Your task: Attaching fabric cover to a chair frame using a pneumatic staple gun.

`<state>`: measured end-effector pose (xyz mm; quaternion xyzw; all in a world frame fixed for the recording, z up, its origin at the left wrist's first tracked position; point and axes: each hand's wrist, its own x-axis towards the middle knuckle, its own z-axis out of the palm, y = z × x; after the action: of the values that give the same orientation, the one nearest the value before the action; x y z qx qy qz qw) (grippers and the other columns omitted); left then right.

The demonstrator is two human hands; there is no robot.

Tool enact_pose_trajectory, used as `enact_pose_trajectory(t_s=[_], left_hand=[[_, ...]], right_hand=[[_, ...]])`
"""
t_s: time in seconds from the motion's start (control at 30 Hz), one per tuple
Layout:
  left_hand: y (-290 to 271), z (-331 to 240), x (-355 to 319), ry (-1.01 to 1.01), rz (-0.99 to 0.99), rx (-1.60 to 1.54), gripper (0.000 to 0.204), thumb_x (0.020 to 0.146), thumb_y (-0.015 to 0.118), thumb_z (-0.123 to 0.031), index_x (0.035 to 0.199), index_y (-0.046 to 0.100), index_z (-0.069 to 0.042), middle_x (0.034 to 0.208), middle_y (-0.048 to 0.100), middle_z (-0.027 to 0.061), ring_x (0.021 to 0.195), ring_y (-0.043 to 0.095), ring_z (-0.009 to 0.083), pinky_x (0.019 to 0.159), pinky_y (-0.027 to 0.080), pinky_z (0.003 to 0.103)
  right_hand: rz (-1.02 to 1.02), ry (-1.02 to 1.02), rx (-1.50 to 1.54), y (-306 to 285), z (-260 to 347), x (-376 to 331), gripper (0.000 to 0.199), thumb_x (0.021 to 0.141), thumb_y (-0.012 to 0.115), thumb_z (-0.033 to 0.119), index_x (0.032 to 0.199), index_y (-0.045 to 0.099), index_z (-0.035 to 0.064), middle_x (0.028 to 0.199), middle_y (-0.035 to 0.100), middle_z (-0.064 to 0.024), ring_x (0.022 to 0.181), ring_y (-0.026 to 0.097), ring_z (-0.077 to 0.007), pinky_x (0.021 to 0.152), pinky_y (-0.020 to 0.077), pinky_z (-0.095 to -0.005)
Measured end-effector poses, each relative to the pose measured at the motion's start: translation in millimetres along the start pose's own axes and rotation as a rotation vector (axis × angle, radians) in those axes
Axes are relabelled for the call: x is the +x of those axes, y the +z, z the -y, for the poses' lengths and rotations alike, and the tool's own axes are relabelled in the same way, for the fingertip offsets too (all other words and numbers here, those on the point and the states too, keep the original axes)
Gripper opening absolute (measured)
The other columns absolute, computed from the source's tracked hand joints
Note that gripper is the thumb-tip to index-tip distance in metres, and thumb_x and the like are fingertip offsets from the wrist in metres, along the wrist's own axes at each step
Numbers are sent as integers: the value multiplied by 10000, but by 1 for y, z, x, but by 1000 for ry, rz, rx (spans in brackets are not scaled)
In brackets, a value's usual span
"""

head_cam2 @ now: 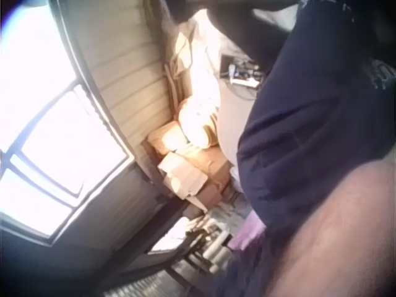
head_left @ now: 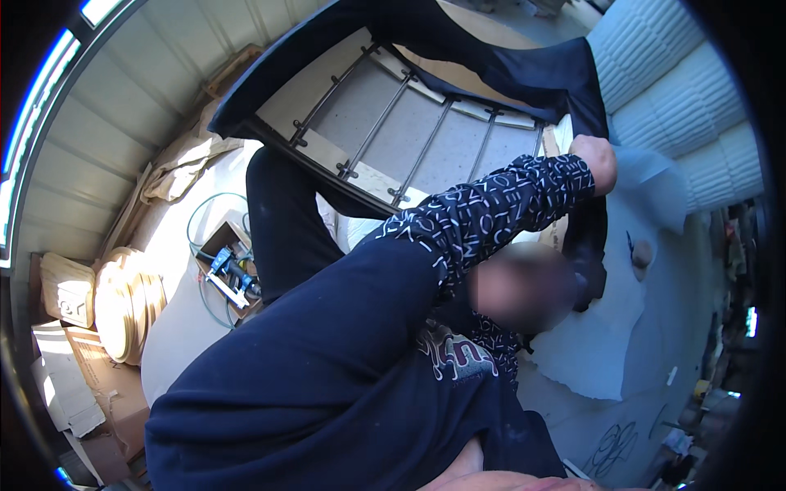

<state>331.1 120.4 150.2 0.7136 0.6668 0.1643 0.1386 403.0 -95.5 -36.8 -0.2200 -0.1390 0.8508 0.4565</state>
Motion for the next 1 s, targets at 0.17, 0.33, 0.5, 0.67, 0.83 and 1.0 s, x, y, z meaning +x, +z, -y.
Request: enact_pose_trajectory(t_s=[0.17,0.33,0.5,0.67,0.83,1.0], left_hand=[[-12,42,-2,-80,-151,-116,296,873,602,-329,973,761,-100,990,732,102,899,715,263,737,560,362],[-42,64,-164,474,-252,-382,498,931,581,-438,1143,585,12,813,672,244,762,680,366,732,540,430],[21,220,-352,38,565,-910,362,936,634,-329,1053,669,12,796,683,74,691,676,147,636,559,291],[98,305,-375,-468,435,-1502,695,826,738,-500,1296,545,-26,1323,522,129,1195,522,260,973,459,428],[108,308,-364,-536,15,-2021,222,863,733,-194,1028,660,-65,1034,643,70,1038,587,228,1008,446,476],[91,289,-358,-624,-89,-1876,123,924,643,-87,925,634,36,818,640,104,685,617,162,738,542,341]], right_hand=[[-67,-153,-439,17,-19,3,940,817,627,683,1494,283,130,1483,350,-103,1239,396,-182,627,431,-282],[-259,-303,-440,43,11,1,565,915,588,570,1282,500,150,1135,613,-24,948,563,-99,473,300,-202],[-188,-396,-587,58,21,9,650,898,617,579,1291,483,78,1164,613,-79,886,565,-100,458,269,-204],[-219,-351,-615,57,26,8,600,894,632,560,1258,504,101,1113,634,-59,808,558,-90,452,276,-195],[-228,-321,-606,49,15,7,698,873,639,594,1285,462,59,1141,625,-139,882,595,-154,446,281,-207],[-207,-299,-572,37,31,10,684,887,608,602,1299,463,76,1180,624,-135,940,610,-169,444,278,-206]])
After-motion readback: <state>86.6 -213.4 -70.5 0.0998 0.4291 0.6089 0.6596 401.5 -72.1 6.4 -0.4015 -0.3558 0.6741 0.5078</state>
